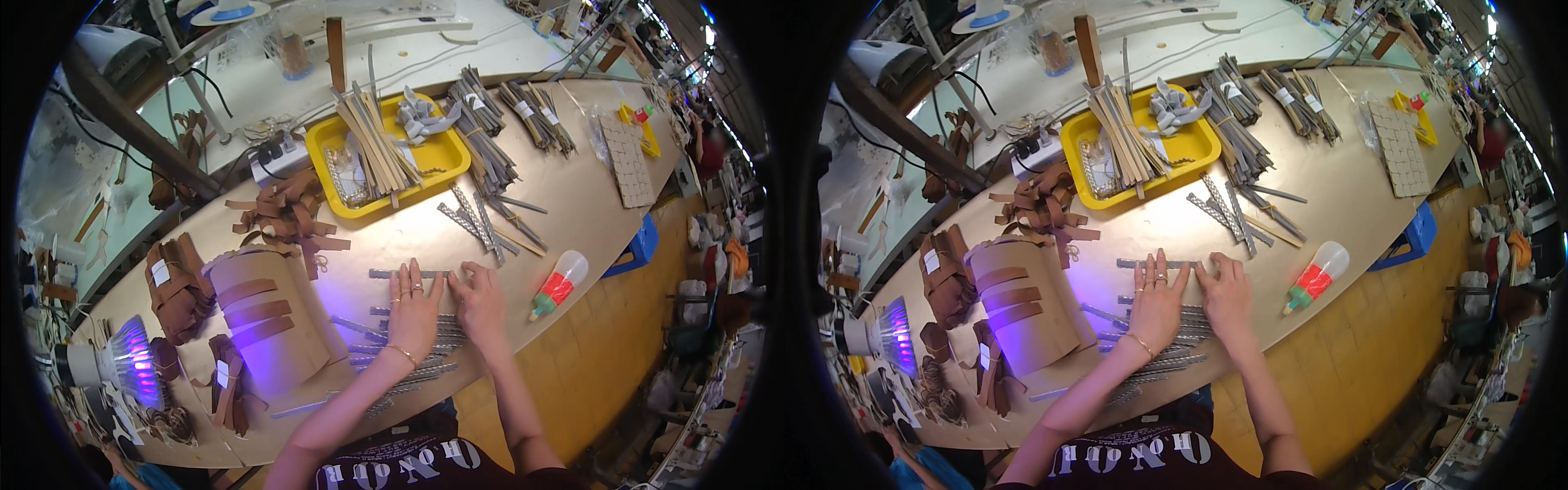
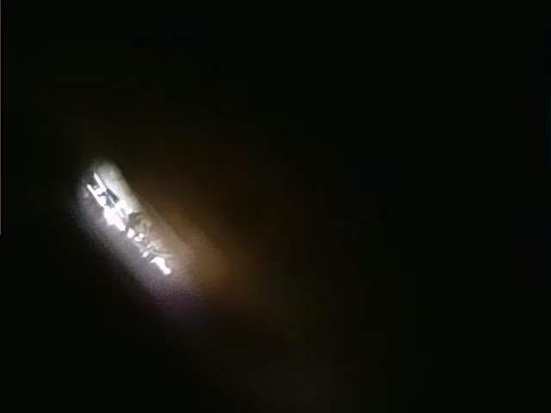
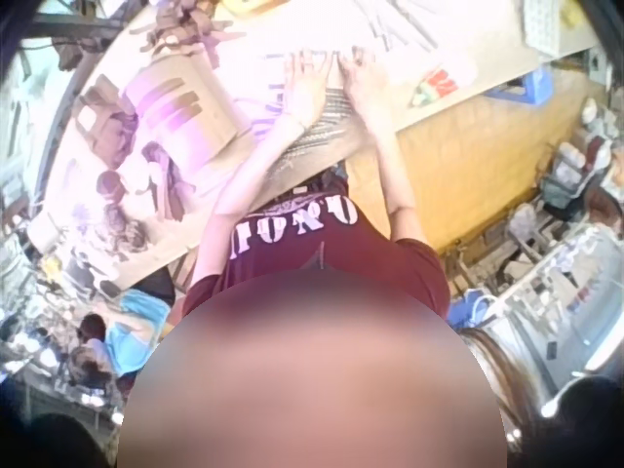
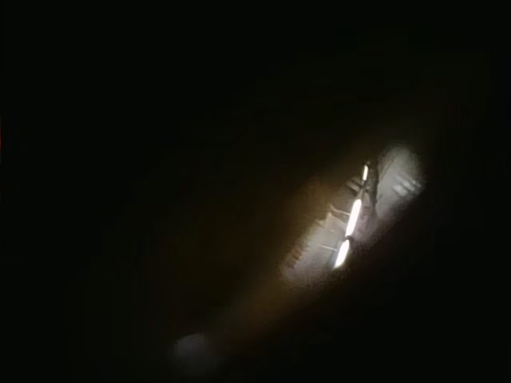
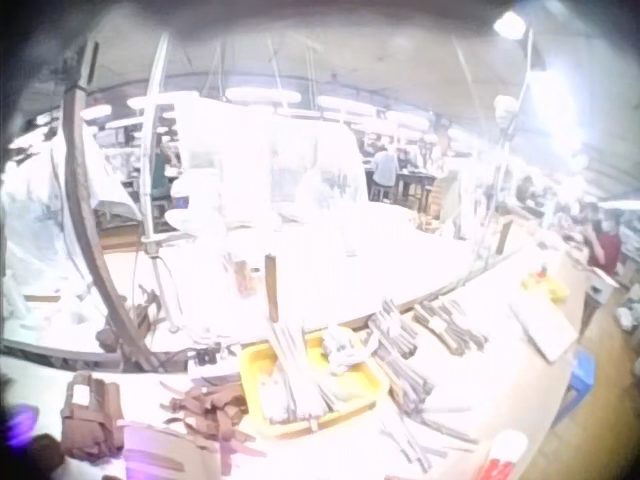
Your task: The person applies glue from a bottle to short metallic rods and presses them together on a workbench. The person repeats this process for multiple rods, arranging them in rows on the table.
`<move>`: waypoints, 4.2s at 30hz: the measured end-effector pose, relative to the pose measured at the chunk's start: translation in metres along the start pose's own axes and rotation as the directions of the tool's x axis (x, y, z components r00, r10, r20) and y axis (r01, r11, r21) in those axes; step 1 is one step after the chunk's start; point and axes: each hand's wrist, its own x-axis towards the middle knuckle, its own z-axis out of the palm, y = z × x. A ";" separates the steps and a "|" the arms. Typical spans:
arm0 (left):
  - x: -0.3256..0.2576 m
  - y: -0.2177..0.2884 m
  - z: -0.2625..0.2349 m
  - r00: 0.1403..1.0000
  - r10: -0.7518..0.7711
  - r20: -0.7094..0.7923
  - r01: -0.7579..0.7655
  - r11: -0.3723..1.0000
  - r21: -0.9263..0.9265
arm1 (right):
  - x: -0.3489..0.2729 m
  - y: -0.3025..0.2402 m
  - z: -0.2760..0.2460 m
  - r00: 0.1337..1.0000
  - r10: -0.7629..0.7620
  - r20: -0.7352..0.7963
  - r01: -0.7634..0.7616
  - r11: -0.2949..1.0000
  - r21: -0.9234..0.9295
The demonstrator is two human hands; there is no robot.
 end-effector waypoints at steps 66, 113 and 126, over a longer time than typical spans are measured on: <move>-0.001 -0.007 -0.005 0.994 0.061 0.094 -0.033 0.960 -0.278 | 0.023 -0.001 0.005 0.889 0.456 0.045 -0.448 0.844 0.295; -0.047 -0.041 -0.032 0.990 -0.071 -0.123 0.026 0.942 -0.335 | -0.053 0.098 -0.038 0.856 0.510 0.090 0.051 -0.256 0.965; -0.050 -0.060 -0.023 0.973 -0.132 -0.190 0.111 0.987 -0.115 | 0.004 -0.002 -0.023 0.786 0.602 -0.141 -0.198 0.461 0.865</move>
